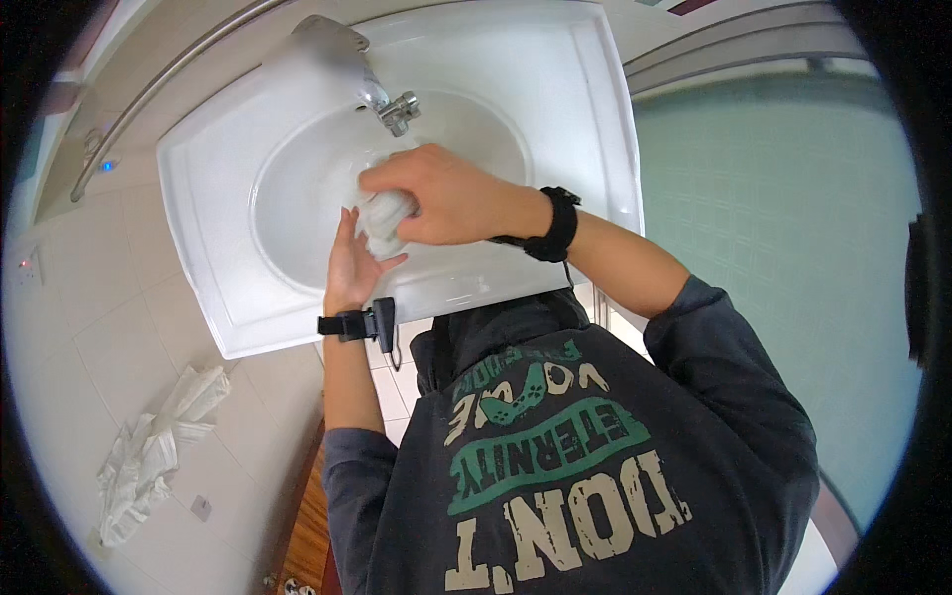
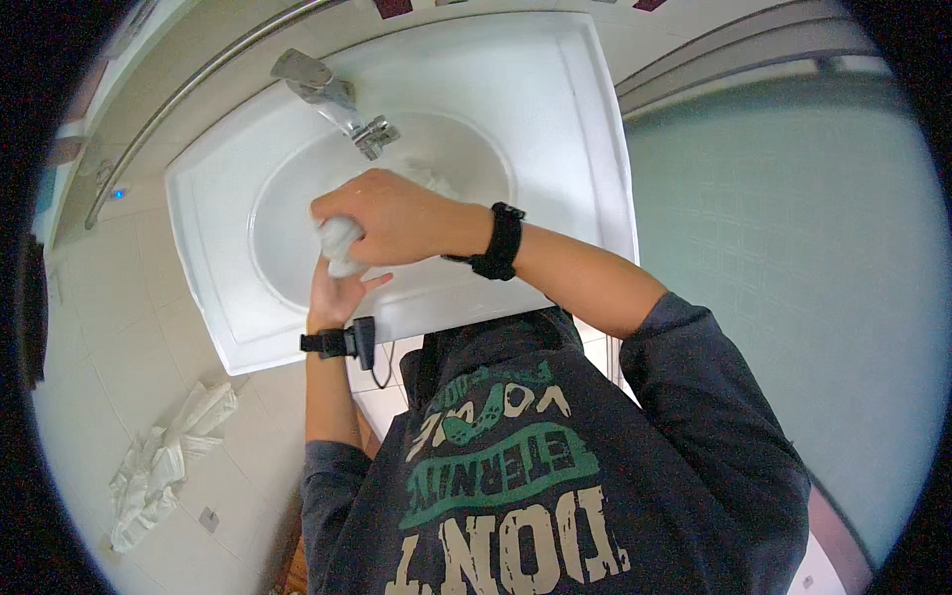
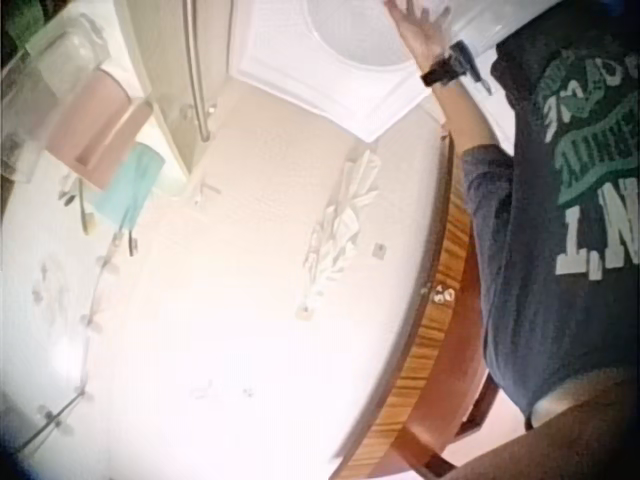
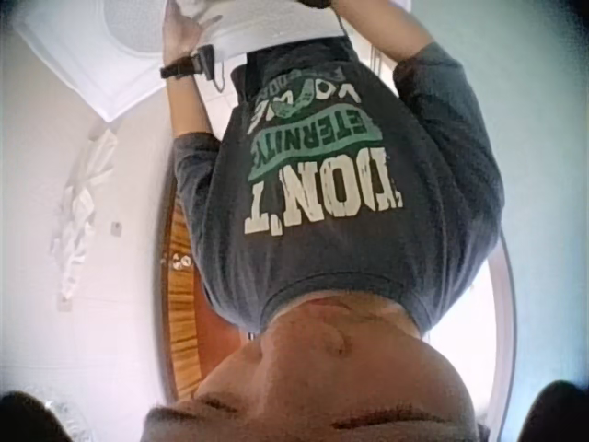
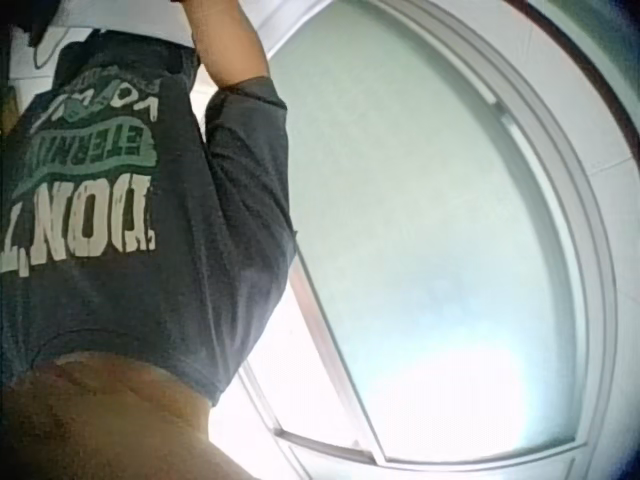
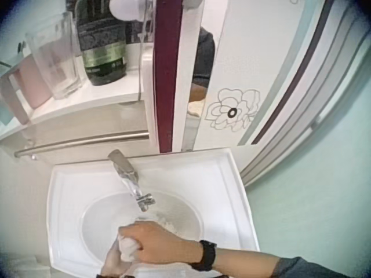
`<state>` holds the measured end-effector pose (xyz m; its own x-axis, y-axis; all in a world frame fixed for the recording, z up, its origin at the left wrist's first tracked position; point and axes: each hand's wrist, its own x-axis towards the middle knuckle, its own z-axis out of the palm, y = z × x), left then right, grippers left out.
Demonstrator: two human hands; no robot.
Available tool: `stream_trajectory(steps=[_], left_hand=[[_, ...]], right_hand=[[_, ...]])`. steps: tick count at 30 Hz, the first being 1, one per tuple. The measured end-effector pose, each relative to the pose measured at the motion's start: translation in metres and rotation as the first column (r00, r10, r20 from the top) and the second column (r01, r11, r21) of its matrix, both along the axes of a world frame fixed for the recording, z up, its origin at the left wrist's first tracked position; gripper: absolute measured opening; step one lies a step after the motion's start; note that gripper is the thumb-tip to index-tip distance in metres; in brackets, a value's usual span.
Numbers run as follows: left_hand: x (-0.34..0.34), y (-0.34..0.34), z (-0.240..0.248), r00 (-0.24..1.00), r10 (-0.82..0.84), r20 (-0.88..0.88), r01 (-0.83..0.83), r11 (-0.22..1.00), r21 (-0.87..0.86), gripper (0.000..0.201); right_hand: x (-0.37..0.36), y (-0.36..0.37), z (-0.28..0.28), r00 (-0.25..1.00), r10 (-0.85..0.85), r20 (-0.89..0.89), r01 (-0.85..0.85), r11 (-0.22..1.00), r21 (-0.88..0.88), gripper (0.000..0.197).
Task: The person washes a white cloth in a bathroom sink by hand, holding it under running water, scrubbing the material together, and wringing it out before turning off the tap.
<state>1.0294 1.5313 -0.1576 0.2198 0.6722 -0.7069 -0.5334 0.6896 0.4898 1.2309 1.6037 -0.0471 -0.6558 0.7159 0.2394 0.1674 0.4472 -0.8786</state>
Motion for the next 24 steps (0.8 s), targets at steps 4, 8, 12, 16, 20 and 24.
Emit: stream_trajectory(steps=[4, 8, 12, 16, 20, 24], left_hand=[[0.018, -0.01, -0.028, 0.994, -0.065, -0.091, 0.089, 0.951, 0.297, 0.049], [0.038, 0.001, -0.021, 0.995, 0.033, -0.098, 0.008, 0.919, 0.395, 0.042], [0.025, 0.011, -0.02, 0.909, 0.353, 0.221, -0.367, 0.93, 0.026, 0.034], [0.028, 0.012, -0.014, 0.954, 0.297, -0.052, -0.286, 0.946, 0.154, 0.031], [0.032, 0.015, 0.0, 0.951, 0.302, -0.06, -0.294, 0.948, 0.12, 0.028], [0.043, 0.014, 0.002, 0.96, 0.213, -0.182, -0.162, 0.952, 0.26, 0.029]], right_hand=[[-0.011, -0.003, 0.017, 0.983, 0.063, -0.17, -0.089, 0.984, -0.155, 0.033], [0.004, 0.006, -0.003, 0.97, -0.019, -0.244, -0.083, 0.913, -0.4, 0.031], [0.032, 0.019, -0.05, 0.982, -0.159, -0.102, 0.059, 0.772, -0.633, 0.034], [0.07, 0.021, -0.138, 0.869, -0.299, 0.395, 0.439, 0.834, -0.333, 0.032], [0.064, 0.016, -0.111, 0.921, -0.164, 0.352, 0.285, 0.901, -0.326, 0.032], [0.04, 0.026, -0.044, 0.87, -0.492, 0.024, 0.492, 0.87, -0.013, 0.04]])
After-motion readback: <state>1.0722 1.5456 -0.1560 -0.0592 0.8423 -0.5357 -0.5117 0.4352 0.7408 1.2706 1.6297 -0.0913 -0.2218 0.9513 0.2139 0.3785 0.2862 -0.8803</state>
